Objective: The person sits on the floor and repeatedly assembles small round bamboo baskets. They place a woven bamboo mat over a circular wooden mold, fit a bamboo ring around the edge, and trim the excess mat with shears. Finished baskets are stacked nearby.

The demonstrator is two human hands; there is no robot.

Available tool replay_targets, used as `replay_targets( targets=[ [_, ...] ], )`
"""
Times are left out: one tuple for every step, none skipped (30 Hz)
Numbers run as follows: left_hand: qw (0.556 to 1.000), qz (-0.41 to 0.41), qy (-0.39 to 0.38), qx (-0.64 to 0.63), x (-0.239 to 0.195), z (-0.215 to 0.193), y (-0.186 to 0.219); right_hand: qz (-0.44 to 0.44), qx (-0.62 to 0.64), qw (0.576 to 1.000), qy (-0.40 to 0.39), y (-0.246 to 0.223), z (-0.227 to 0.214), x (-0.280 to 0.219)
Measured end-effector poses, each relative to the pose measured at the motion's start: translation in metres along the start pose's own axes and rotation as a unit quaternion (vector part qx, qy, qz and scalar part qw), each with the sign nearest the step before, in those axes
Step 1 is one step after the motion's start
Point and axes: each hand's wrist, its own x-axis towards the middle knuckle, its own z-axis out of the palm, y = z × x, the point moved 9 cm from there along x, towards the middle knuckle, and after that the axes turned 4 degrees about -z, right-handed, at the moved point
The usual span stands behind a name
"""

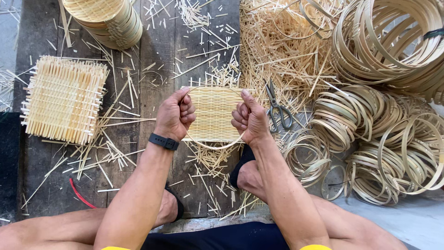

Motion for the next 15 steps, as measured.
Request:
replay_targets(
  targets=[
    [1.0, -0.015, 0.003, 0.001, 0.002, -0.002, -0.005, 0.003, -0.001, 1.0, 0.004, 0.002, -0.003, 0.001],
    [1.0, -0.03, 0.005, 0.001, 0.003, -0.004, -0.009, 0.005, -0.001, 1.0, 0.008, 0.003, -0.007, 0.002],
    [0.999, -0.045, 0.007, 0.002, 0.006, -0.006, -0.013, 0.007, -0.044, 0.999, 0.026, 0.001, -0.015, 0.003],
    [0.999, -0.039, 0.028, 0.025, 0.01, -0.012, -0.012, 0.009, -0.086, 0.995, 0.044, -0.002, -0.023, 0.005],
    [0.997, -0.033, 0.05, 0.047, 0.014, -0.018, -0.012, 0.011, -0.129, 0.99, 0.063, -0.005, -0.031, 0.007],
    [0.995, -0.027, 0.071, 0.07, 0.019, -0.026, -0.013, 0.007, -0.212, 0.975, 0.069, -0.008, -0.038, 0.008],
    [0.994, -0.008, 0.084, 0.076, 0.026, -0.033, -0.012, 0.003, -0.295, 0.953, 0.073, -0.011, -0.044, 0.01],
    [0.992, 0.011, 0.096, 0.082, 0.034, -0.041, -0.013, -0.001, -0.375, 0.924, 0.078, -0.013, -0.05, 0.012],
    [0.99, 0.029, 0.109, 0.089, 0.042, -0.05, -0.015, -0.01, -0.402, 0.909, 0.109, -0.012, -0.059, 0.013],
    [0.975, 0.061, 0.128, 0.171, 0.049, -0.058, -0.016, -0.018, -0.427, 0.893, 0.14, -0.009, -0.068, 0.015],
    [0.952, 0.091, 0.146, 0.252, 0.055, -0.066, -0.017, -0.025, -0.451, 0.875, 0.171, -0.007, -0.077, 0.017],
    [0.922, 0.121, 0.163, 0.331, 0.06, -0.073, -0.019, -0.012, -0.481, 0.855, 0.192, -0.001, -0.087, 0.019],
    [0.871, 0.174, 0.185, 0.42, 0.061, -0.077, -0.016, 0.001, -0.511, 0.833, 0.213, 0.005, -0.095, 0.022],
    [0.809, 0.224, 0.204, 0.504, 0.059, -0.078, -0.014, 0.014, -0.539, 0.81, 0.232, 0.01, -0.104, 0.024],
    [0.735, 0.271, 0.22, 0.581, 0.057, -0.076, -0.012, -0.004, -0.579, 0.784, 0.222, 0.013, -0.104, 0.029]
  ],
)
